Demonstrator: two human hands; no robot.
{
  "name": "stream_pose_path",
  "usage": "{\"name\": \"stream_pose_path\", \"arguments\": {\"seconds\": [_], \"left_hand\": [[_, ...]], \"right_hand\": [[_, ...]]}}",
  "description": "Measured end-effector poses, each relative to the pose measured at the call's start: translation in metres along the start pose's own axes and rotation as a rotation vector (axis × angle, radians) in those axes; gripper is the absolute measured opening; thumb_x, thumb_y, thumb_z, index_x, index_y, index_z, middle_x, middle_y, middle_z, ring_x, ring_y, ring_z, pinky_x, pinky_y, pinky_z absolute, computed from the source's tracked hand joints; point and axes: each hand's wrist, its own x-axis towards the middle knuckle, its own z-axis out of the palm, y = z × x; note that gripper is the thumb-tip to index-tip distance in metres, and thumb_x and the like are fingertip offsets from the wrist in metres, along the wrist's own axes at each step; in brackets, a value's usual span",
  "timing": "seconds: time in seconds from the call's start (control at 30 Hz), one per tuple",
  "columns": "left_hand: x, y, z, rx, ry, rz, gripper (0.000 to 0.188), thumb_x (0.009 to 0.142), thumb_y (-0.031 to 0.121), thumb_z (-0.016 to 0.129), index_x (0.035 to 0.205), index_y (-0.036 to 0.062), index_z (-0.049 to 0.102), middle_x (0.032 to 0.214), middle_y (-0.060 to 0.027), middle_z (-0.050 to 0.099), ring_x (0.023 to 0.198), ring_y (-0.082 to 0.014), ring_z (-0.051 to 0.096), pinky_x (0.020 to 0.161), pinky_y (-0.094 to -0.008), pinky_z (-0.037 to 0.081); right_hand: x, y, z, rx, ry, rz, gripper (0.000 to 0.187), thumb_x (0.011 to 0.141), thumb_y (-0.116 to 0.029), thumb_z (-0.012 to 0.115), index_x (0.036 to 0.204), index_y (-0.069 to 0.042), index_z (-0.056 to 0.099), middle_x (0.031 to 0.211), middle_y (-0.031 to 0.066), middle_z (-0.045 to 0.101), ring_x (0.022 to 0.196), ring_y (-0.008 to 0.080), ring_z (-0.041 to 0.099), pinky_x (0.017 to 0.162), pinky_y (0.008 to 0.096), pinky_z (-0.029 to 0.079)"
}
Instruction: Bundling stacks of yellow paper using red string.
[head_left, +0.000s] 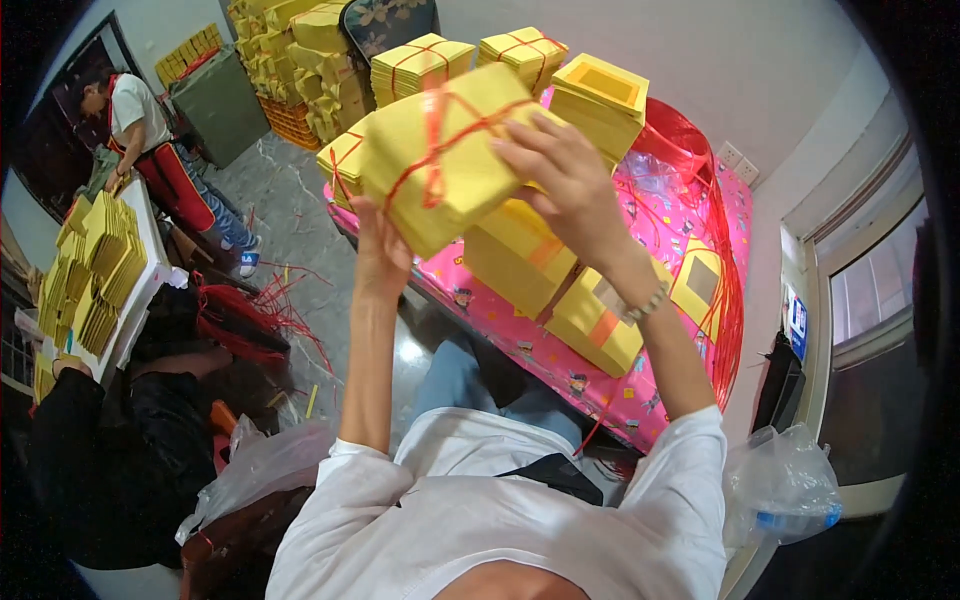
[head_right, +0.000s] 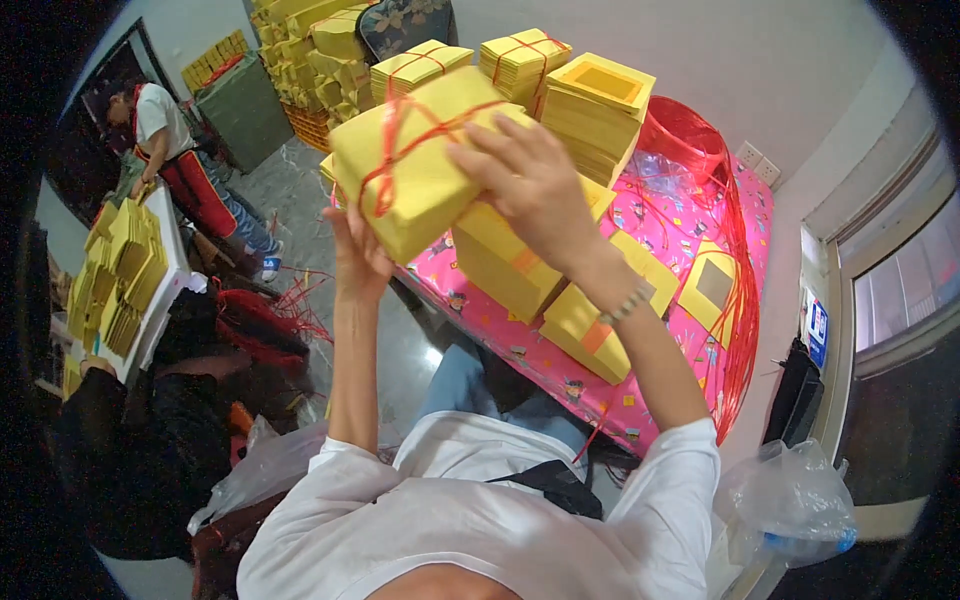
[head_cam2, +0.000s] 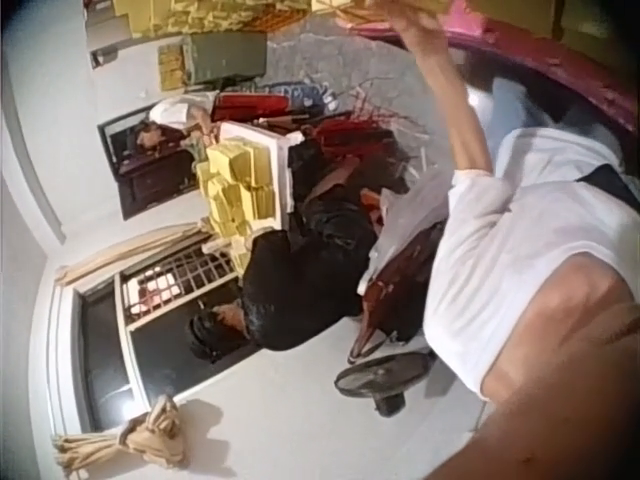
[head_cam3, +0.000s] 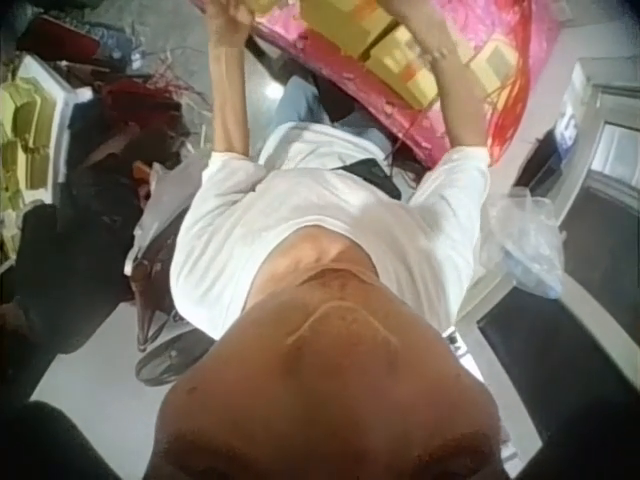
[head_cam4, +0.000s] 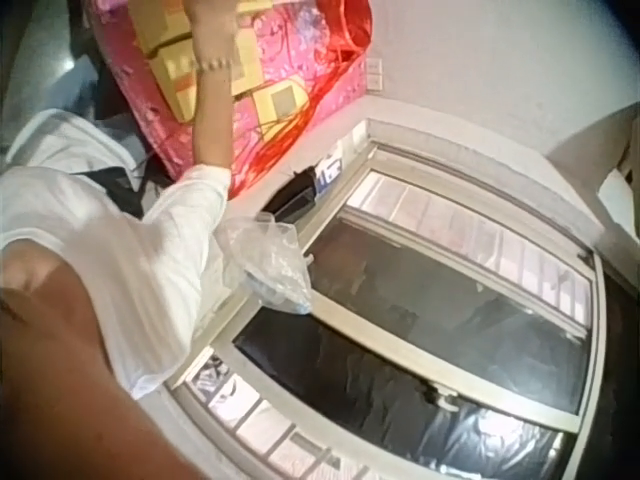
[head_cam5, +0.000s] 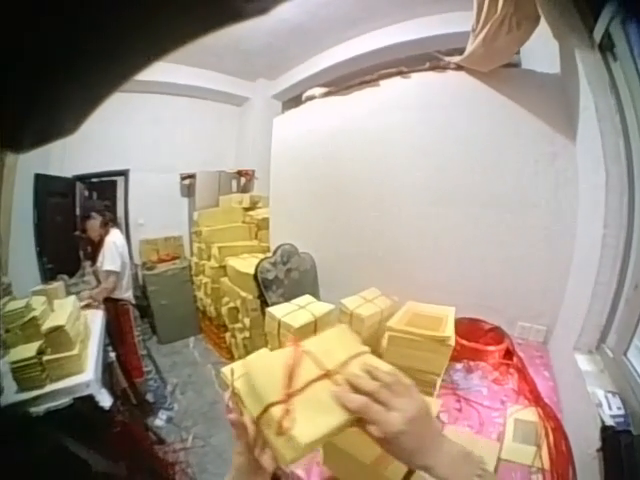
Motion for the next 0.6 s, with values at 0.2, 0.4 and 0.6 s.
{"name": "stream_pose_path", "arguments": {"seconds": [0.2,0.4,0.6], "left_hand": [[-0.021,-0.007,-0.069,-0.191,0.237,0.033,0.078,0.082,0.061,0.056,0.142,0.0160,0.032,0.142,-0.0048,0.040,0.129,-0.0234,0.041,0.106,-0.0424,0.037],[-0.005,-0.014,-0.077,-0.204,0.290,0.053,0.078,0.079,0.062,0.060,0.139,0.0174,0.035,0.140,-0.0046,0.043,0.126,-0.0242,0.045,0.104,-0.0436,0.040],[0.082,-0.051,-0.056,-0.241,0.162,0.131,0.072,0.082,0.061,0.056,0.138,0.0185,0.038,0.138,-0.0031,0.045,0.125,-0.0242,0.046,0.102,-0.0446,0.041]], "right_hand": [[0.021,-0.032,0.082,-0.034,-0.097,-0.186,0.042,0.081,-0.013,0.058,0.123,-0.015,0.053,0.126,0.0064,0.055,0.120,0.0289,0.049,0.104,0.0449,0.035],[0.022,-0.046,0.084,0.108,-0.108,-0.108,0.042,0.081,-0.011,0.058,0.122,-0.013,0.052,0.125,0.0113,0.052,0.122,0.0314,0.047,0.101,0.0480,0.038],[-0.019,-0.014,0.022,0.175,-0.121,0.198,0.051,0.075,-0.004,0.066,0.124,-0.010,0.052,0.128,0.0169,0.047,0.122,0.0359,0.045,0.100,0.0429,0.041]]}}
